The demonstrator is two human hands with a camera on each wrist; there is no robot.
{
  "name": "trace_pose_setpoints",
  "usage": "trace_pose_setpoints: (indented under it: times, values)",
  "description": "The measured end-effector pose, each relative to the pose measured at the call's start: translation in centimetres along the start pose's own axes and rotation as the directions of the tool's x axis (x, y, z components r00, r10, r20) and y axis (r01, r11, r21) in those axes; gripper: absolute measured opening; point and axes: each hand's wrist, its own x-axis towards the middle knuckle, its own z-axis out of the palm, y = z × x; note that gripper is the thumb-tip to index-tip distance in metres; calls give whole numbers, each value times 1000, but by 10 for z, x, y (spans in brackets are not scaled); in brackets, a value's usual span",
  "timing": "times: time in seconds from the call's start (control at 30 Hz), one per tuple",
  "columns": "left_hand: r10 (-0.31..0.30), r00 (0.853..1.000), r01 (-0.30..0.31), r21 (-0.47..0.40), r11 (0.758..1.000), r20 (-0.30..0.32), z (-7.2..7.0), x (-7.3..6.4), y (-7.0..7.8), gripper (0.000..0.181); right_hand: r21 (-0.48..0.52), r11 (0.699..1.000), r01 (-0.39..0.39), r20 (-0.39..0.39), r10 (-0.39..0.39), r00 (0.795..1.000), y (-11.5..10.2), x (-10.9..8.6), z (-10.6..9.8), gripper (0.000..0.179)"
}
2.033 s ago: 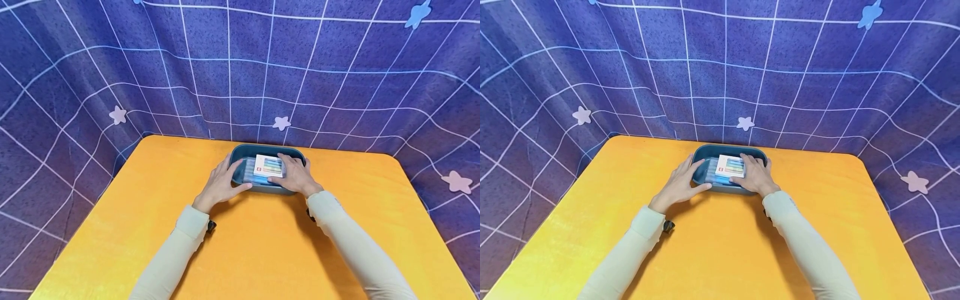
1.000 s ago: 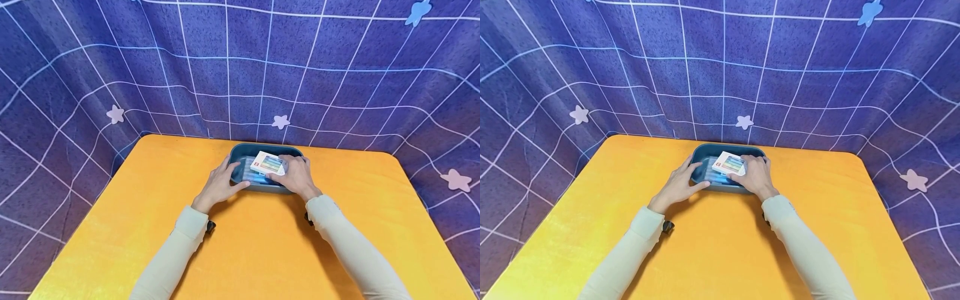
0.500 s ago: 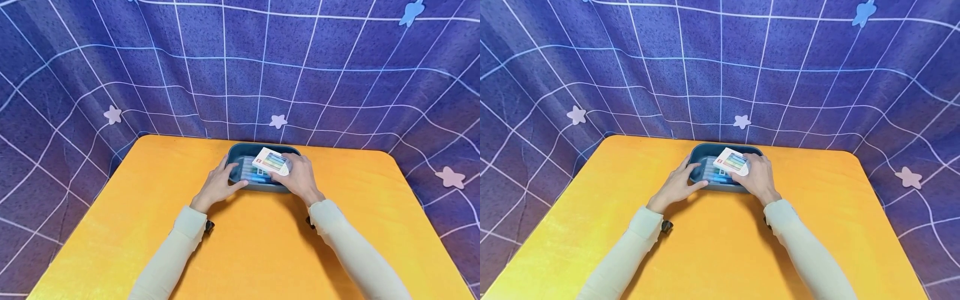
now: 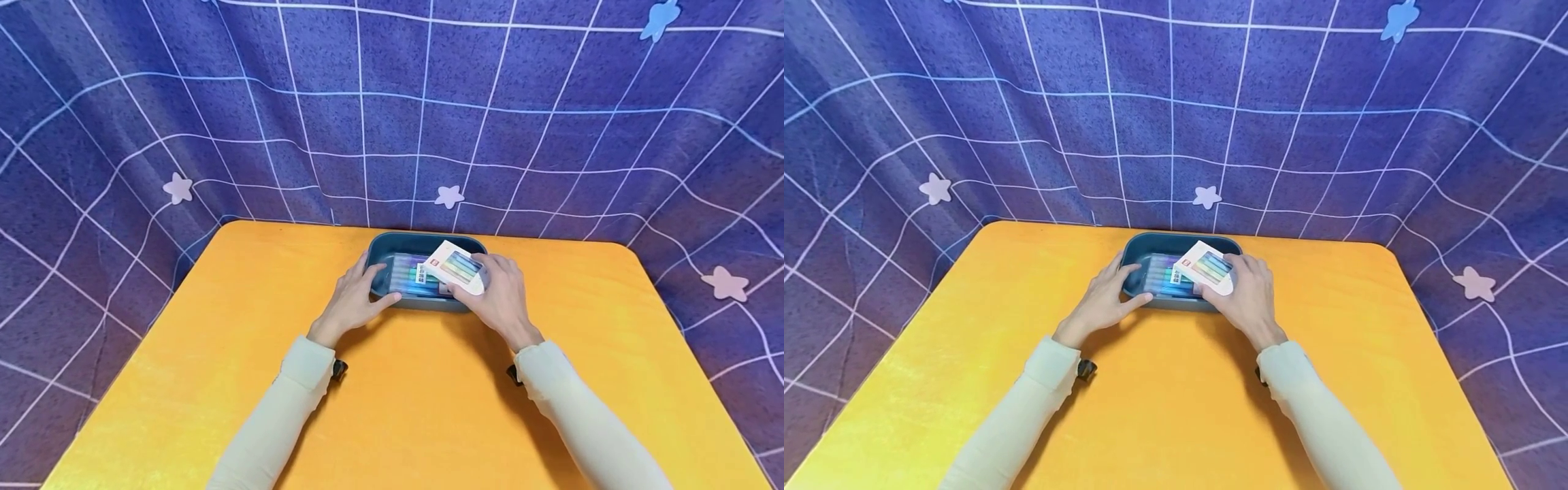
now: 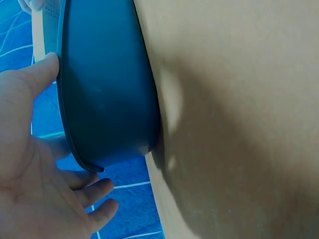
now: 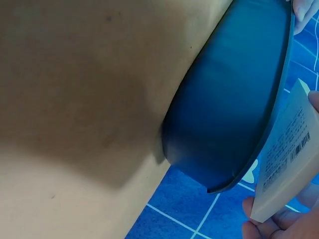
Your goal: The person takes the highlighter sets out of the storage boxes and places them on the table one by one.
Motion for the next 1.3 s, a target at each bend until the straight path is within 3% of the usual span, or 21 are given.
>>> trace_pose_setpoints:
  times: [0.6,1.3]
  values:
    - [16,1000,-16,-7,1000,5,0,-4,1,82,-29,998,-63,-55,62,997,-1,-29,-12,76]
    - [17,1000,-17,-11,1000,-7,0,-4,-1,81,-178,971,-157,-42,152,988,1,-63,-35,74]
